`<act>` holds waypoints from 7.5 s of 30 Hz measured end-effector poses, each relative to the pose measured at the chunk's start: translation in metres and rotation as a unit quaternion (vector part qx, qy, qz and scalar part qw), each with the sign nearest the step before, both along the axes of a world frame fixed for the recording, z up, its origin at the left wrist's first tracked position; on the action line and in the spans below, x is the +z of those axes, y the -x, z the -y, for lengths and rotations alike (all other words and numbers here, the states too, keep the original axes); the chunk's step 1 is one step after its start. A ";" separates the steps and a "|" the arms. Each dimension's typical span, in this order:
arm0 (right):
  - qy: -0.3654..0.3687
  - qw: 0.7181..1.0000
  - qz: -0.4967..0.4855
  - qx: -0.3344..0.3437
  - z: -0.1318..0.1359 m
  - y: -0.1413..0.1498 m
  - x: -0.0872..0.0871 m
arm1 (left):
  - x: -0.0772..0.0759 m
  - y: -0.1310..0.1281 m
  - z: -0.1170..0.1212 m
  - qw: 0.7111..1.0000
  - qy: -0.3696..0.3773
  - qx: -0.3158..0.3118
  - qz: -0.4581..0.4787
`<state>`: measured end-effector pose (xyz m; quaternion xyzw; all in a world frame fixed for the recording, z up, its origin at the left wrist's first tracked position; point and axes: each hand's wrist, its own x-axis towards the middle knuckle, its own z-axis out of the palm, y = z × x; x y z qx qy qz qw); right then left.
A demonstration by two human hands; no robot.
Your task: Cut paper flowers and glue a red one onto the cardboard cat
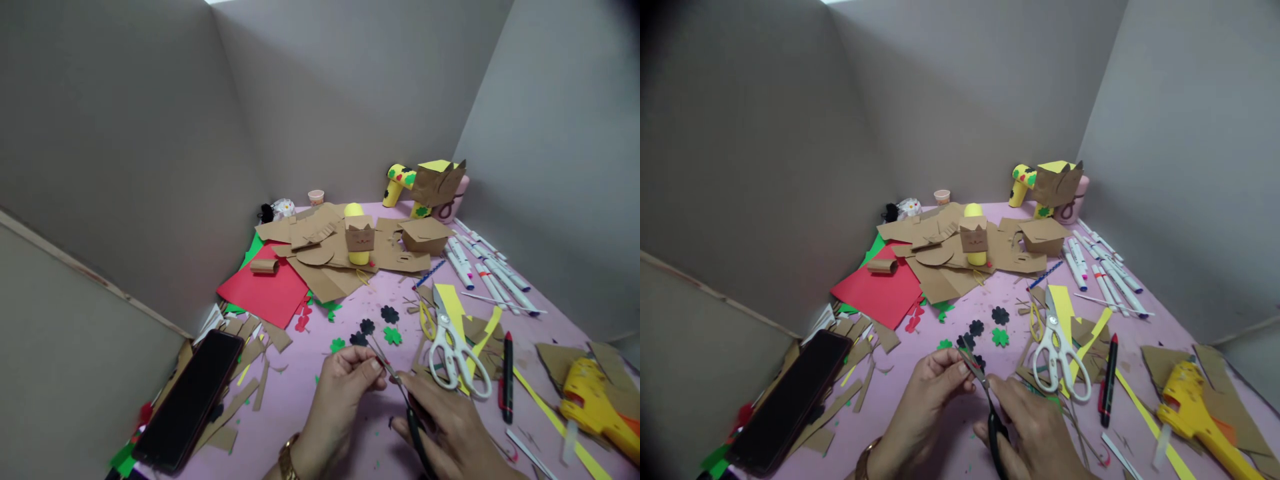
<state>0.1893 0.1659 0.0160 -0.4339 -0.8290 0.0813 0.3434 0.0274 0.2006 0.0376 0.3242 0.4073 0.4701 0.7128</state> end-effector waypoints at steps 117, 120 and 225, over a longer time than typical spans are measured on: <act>0.425 0.703 -0.571 -0.012 -0.051 0.023 -0.009 | -0.035 -0.010 -0.033 0.990 -0.118 -0.083 -0.010; 0.431 0.684 -0.588 -0.002 -0.052 0.023 -0.012 | -0.031 -0.010 -0.032 0.989 -0.117 -0.084 -0.013; 0.276 0.902 -0.322 -0.086 -0.051 0.015 -0.007 | -0.041 -0.001 -0.040 0.979 -0.142 -0.038 -0.144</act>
